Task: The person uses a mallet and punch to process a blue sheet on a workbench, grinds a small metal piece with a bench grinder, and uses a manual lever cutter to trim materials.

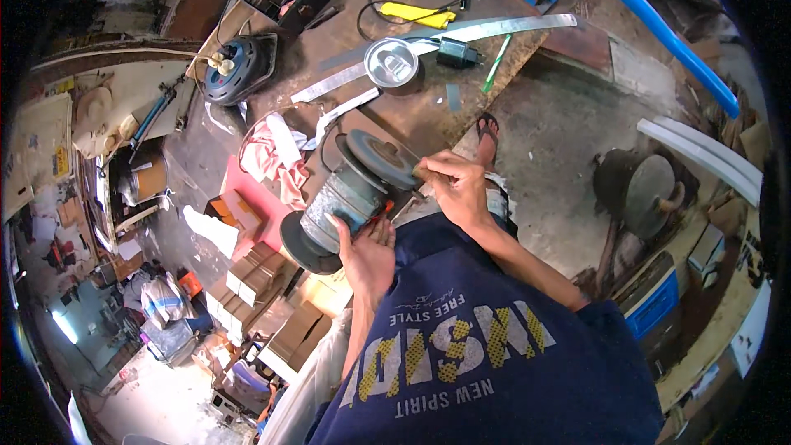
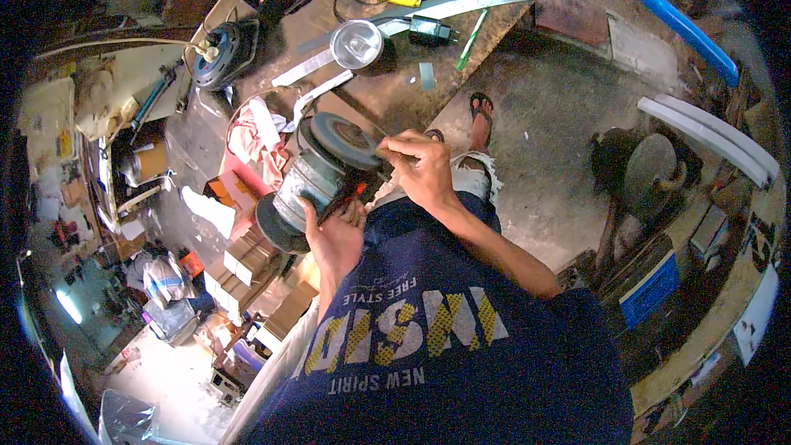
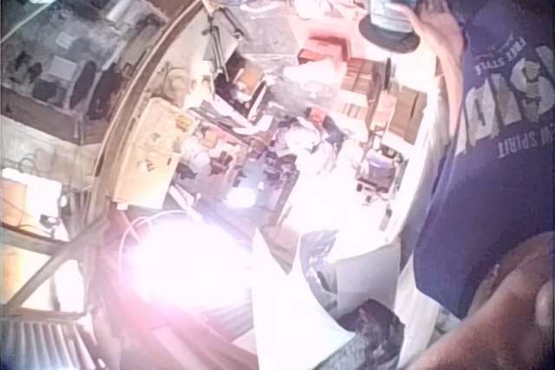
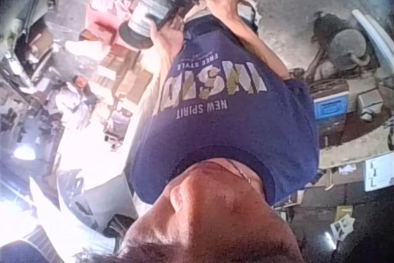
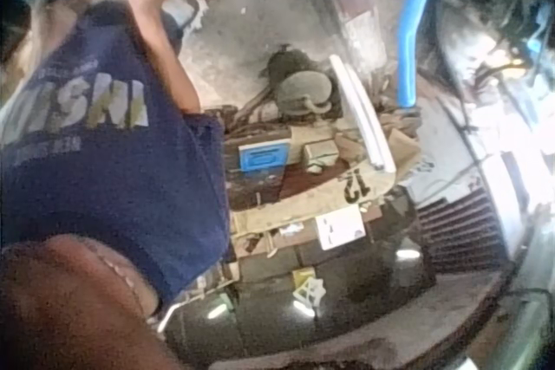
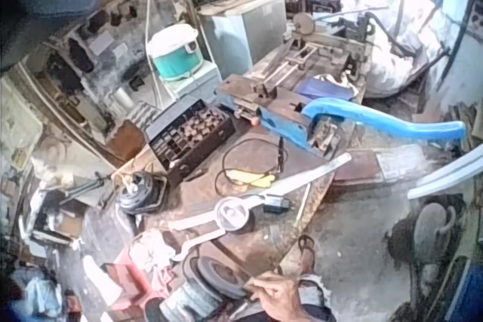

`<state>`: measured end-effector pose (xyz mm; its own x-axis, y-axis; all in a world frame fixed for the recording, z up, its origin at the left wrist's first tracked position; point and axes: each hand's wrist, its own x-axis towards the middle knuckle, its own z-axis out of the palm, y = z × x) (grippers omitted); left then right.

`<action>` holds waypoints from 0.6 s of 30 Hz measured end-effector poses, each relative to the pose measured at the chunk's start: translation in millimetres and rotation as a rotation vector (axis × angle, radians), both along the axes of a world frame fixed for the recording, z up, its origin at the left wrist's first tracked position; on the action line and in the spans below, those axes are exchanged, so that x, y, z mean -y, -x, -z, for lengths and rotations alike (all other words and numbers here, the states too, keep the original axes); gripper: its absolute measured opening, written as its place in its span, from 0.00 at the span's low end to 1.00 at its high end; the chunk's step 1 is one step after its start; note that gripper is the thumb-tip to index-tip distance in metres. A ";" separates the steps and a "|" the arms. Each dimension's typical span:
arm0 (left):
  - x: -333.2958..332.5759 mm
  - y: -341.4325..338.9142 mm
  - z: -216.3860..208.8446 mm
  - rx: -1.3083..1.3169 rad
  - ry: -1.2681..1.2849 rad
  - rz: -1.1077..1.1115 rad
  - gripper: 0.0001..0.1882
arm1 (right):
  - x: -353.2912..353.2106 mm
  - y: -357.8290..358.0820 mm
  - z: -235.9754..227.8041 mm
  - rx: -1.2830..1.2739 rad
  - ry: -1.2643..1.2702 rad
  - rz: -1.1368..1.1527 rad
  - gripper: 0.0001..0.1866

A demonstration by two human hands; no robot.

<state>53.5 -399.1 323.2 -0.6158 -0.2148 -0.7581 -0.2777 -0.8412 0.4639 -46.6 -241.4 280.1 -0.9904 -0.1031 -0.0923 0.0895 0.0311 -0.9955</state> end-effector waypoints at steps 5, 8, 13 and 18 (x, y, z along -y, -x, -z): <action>-1.8 0.0 -0.2 -0.008 -0.010 0.007 0.48 | 1.8 -3.1 4.3 0.067 0.003 -0.005 0.07; -2.4 1.5 -1.4 -0.003 0.010 0.005 0.48 | 2.8 -2.0 1.6 0.055 -0.003 -0.023 0.06; -4.4 3.3 -5.1 -0.011 0.028 0.024 0.50 | 3.9 -3.5 5.3 -0.046 -0.091 -0.022 0.05; -2.4 2.4 -3.5 -0.004 0.022 0.032 0.50 | 2.0 -0.2 -0.8 -0.129 -0.089 -0.028 0.05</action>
<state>51.1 -396.7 326.7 -0.6254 -0.2113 -0.7512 -0.3023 -0.8218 0.4829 -46.3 -243.4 280.9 -0.9915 -0.1275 0.0257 -0.0412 0.1202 -0.9919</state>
